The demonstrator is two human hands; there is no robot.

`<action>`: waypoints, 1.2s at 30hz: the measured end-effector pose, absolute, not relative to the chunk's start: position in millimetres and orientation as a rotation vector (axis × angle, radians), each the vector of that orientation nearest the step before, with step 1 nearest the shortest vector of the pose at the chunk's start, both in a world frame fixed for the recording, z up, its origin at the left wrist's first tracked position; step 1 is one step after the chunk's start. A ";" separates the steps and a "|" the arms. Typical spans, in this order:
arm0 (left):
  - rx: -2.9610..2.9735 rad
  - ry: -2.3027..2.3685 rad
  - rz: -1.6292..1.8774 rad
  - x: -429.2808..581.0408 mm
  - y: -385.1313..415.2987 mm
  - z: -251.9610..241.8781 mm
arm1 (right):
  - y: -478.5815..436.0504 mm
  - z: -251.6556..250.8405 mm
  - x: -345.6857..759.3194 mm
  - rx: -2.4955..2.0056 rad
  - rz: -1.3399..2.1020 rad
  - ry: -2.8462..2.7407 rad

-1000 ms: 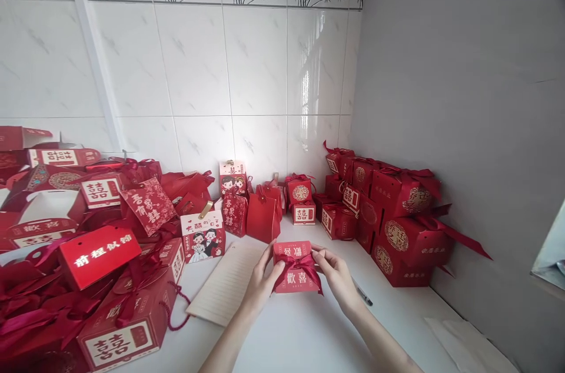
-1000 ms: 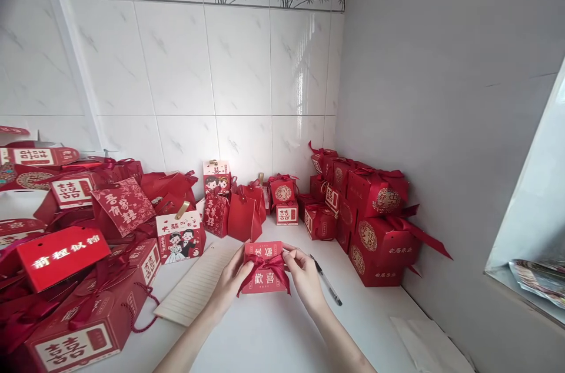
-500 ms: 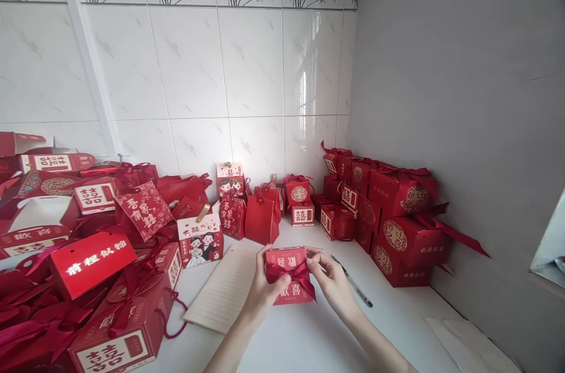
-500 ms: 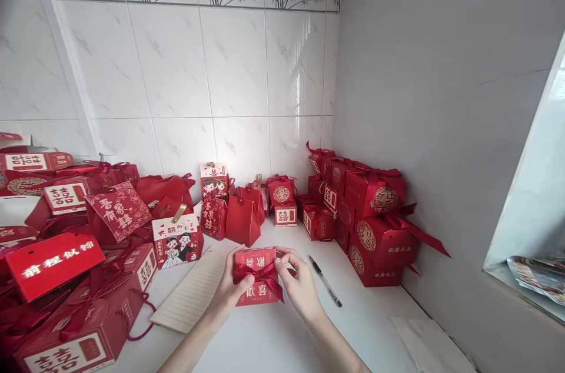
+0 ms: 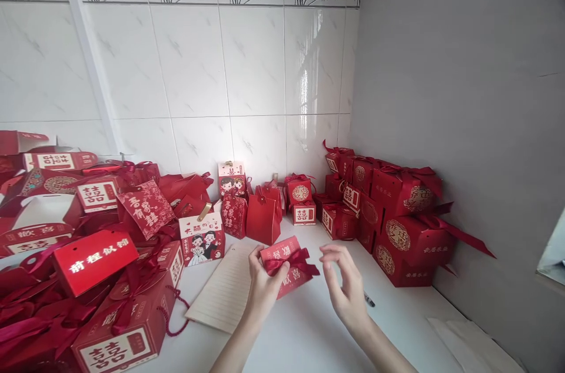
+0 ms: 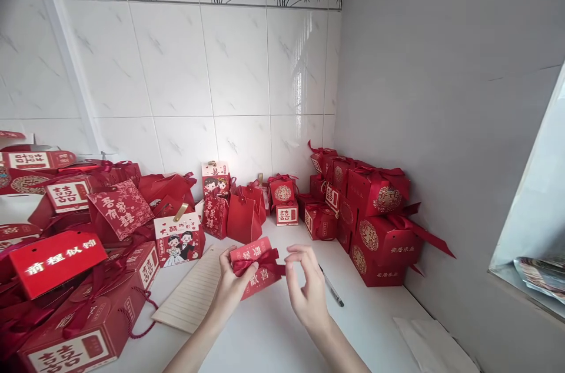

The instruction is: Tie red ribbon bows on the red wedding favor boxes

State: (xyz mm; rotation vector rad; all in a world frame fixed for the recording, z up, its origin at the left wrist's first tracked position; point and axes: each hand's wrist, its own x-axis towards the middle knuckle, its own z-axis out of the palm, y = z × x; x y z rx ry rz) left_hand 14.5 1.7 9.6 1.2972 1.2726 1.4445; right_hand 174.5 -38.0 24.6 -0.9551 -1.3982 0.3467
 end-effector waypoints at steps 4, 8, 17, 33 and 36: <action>1.272 1.426 1.556 15.5 3.0 11.2 | -48.9 18.2 160.2 -0.978 0.408 -1.896; 1.241 1.367 1.512 17.3 -0.7 16.6 | -50.4 7.0 139.3 -1.213 0.652 -2.085; 1.028 1.223 1.405 19.1 -8.2 25.9 | -50.6 0.6 129.1 -1.089 1.028 -1.905; 1.190 1.269 1.336 18.8 -7.1 16.0 | -44.4 -4.0 119.3 -1.124 1.209 -1.499; 1.316 1.227 1.341 16.4 -11.7 16.0 | -42.6 -3.4 121.2 -1.156 1.224 -1.488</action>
